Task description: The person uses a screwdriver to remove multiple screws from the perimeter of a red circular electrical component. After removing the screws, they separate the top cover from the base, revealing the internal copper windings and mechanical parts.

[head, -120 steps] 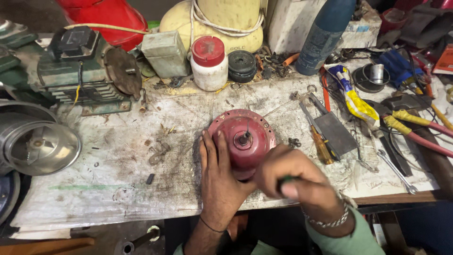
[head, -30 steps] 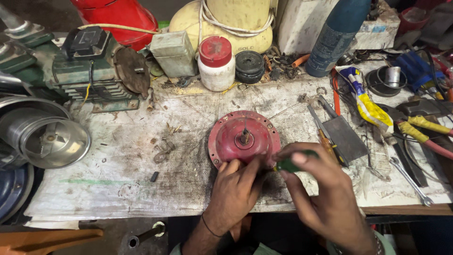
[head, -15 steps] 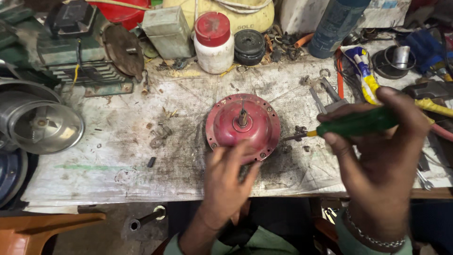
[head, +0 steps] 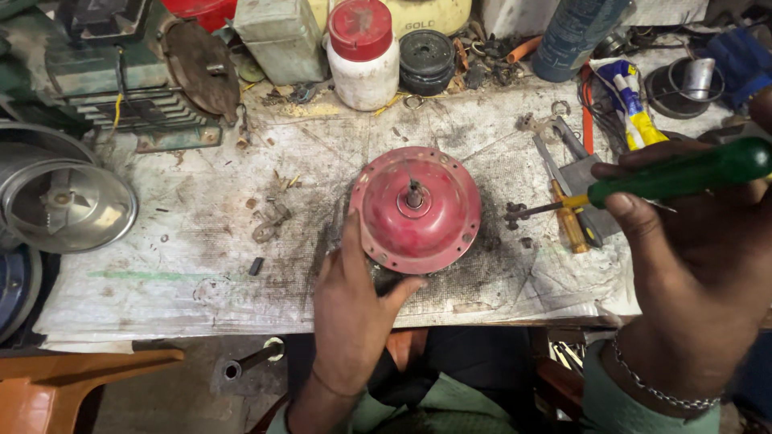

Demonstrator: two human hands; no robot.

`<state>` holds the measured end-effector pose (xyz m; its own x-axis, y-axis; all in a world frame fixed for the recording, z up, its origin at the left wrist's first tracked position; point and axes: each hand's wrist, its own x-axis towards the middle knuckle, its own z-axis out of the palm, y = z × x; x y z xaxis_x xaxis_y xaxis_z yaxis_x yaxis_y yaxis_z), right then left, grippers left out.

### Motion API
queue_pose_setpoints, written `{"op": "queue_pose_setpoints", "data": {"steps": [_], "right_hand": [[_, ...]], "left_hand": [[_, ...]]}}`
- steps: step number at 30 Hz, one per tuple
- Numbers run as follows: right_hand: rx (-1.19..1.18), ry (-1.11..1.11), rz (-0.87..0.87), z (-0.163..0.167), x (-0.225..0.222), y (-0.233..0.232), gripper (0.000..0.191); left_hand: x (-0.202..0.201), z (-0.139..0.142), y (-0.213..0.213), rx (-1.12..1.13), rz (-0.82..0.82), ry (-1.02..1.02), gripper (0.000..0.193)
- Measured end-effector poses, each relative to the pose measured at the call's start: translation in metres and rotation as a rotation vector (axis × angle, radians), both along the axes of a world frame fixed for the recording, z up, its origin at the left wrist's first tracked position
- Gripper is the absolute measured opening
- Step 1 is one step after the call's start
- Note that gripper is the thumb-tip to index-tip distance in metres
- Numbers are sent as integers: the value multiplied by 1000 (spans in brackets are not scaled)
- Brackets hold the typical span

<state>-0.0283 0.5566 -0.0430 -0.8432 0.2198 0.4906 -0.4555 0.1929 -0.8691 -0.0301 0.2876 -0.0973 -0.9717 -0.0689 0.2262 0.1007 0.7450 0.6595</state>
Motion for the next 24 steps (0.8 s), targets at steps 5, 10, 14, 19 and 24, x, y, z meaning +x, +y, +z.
{"op": "queue_pose_setpoints", "data": {"steps": [5, 10, 14, 19, 24], "right_hand": [[147, 19, -10, 10, -4, -6, 63], [-1, -24, 43, 21, -3, -27, 68], [96, -38, 152, 28, -9, -35, 66], [99, -60, 219, 21, -18, -40, 69], [160, -30, 278, 11, -27, -38, 66]], "left_hand": [[7, 1, -13, -46, 22, 6, 72], [-8, -11, -4, -36, -158, 254, 48], [-11, -17, 17, -13, -318, 386, 36], [-12, -17, 32, -29, -314, 387, 32], [-10, -15, 32, -26, -305, 341, 31]]}}
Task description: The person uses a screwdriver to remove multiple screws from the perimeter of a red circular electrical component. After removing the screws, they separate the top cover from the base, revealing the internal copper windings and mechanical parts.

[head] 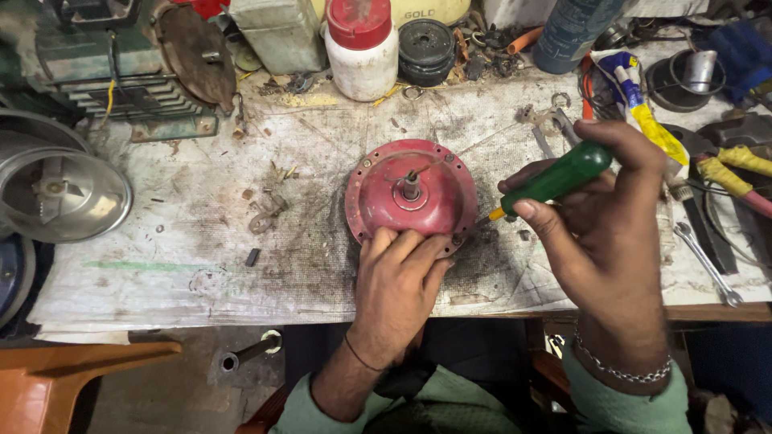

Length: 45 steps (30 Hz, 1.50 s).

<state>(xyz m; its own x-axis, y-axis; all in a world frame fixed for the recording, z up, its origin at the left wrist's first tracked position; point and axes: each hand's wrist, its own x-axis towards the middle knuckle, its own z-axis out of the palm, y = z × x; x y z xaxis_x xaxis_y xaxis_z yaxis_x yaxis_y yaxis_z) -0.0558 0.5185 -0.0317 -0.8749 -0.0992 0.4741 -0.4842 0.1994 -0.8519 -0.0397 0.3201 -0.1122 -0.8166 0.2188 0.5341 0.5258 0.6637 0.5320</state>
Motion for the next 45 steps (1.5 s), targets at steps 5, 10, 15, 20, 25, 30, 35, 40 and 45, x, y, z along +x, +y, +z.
{"op": "queue_pose_setpoints", "data": {"steps": [5, 10, 15, 20, 25, 30, 35, 40, 45], "right_hand": [[25, -23, 0, -3, 5, 2, 64], [51, -16, 13, -2, 8, 3, 68], [110, 20, 37, 1, 5, 2, 67], [298, 154, -9, 4, 10, -4, 66], [348, 288, 33, -3, 9, -14, 63], [428, 271, -79, -7, 9, -13, 53], [307, 235, 68, -7, -1, -2, 46], [-350, 110, 161, -27, 7, -15, 26], [-620, -121, 381, -34, -1, -7, 39]], "left_hand": [[0, -1, 0, 12, 2, 15, 29], [-1, -4, 0, 20, 2, 13, 29], [0, -7, -1, 29, 1, 13, 28], [0, -4, -7, 28, 127, -15, 58], [-7, 5, -20, 12, 309, -46, 127], [-12, 7, -22, 25, 240, -118, 135], [-16, 1, -23, -8, 244, -91, 133], [-17, -2, -23, -20, 259, -106, 131], [-16, -3, -22, -23, 256, -100, 130]]}}
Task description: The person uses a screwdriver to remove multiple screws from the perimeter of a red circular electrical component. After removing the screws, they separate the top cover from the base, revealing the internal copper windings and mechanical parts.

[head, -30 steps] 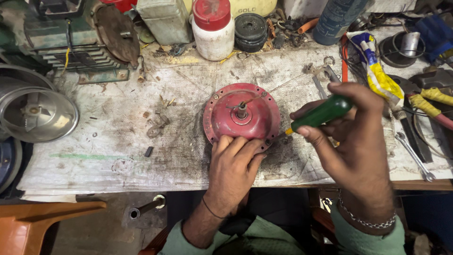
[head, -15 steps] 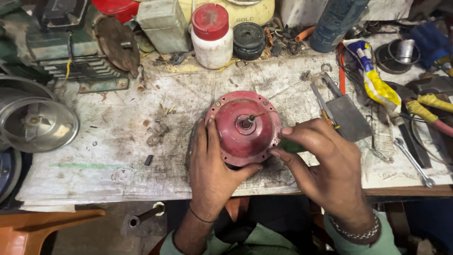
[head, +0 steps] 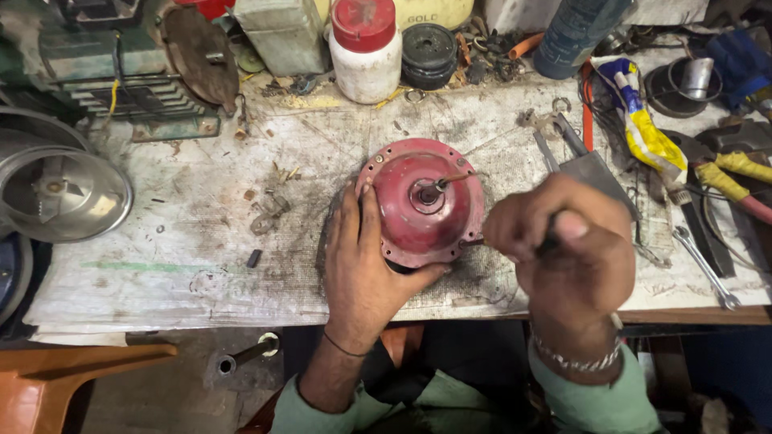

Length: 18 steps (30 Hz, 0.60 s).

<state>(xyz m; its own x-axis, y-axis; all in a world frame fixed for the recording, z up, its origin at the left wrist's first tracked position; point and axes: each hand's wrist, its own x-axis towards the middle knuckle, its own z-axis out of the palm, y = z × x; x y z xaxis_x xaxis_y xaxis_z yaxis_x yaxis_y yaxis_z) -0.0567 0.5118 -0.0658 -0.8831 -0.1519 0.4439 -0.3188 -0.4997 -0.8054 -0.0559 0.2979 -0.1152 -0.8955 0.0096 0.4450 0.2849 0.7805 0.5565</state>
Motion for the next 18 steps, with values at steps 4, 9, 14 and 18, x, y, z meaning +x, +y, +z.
{"op": "queue_pose_setpoints", "data": {"steps": [4, 9, 14, 18], "right_hand": [[123, 34, 200, 9, -4, 2, 39], [75, -20, -248, 16, -8, -22, 32], [-62, 68, 351, 27, -18, -7, 30], [78, 139, 91, 19, -8, -8, 28]], "left_hand": [[-1, -1, 0, -7, 0, 14, 129], [-1, 2, -2, 26, -31, 20, 130], [-1, 2, -1, 17, -17, -12, 130], [2, 2, -5, 3, -24, 3, 123]]}}
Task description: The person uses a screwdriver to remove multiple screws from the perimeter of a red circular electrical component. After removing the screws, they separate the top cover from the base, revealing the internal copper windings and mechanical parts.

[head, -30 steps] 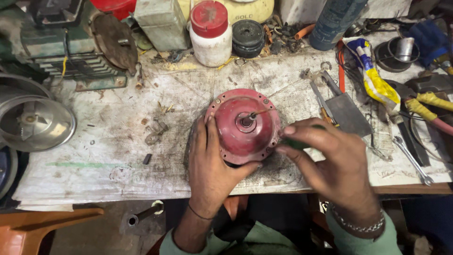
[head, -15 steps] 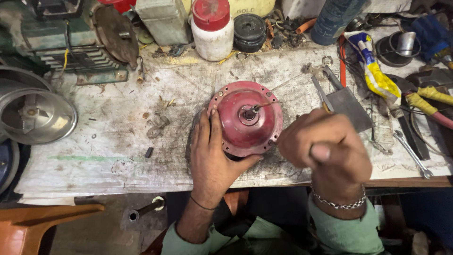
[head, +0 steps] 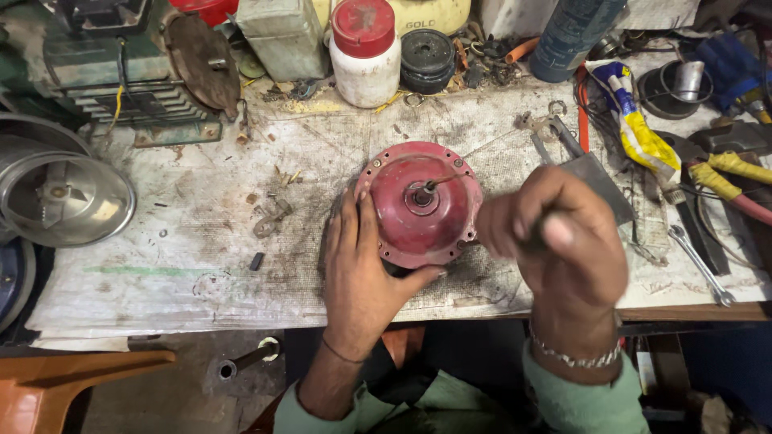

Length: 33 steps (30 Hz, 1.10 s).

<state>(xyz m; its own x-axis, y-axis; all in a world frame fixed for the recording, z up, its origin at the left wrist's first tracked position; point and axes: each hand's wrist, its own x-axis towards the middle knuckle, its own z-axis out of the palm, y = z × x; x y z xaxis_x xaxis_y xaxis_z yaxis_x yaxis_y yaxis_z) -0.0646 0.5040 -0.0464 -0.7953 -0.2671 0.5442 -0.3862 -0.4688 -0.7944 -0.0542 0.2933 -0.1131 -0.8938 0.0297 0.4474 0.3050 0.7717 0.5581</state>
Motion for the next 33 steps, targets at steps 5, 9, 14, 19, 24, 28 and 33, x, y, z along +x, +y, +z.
{"op": "queue_pose_setpoints", "data": {"steps": [5, 9, 14, 19, 24, 28, 33], "right_hand": [[-180, -149, -322, -10, 3, -5, 28], [-337, -199, -188, -8, -1, 5, 37], [-85, -19, -371, -16, 7, -9, 30], [-15, 39, -441, -12, 8, -23, 32], [-27, 24, -400, -11, 8, -23, 34], [-7, 37, -422, -26, 10, -17, 38], [-133, -195, -201, -34, 7, 3, 42]], "left_hand": [[21, 1, -11, 19, -11, 75, 71], [30, -3, -12, 22, 3, 74, 28], [32, -6, -9, 36, 14, 85, 19], [28, -5, -8, -36, 31, 80, 17], [24, -7, -6, -52, 42, 157, 14], [23, -8, -14, 12, 65, 183, 14], [17, -3, -34, 97, 237, 167, 23]]}}
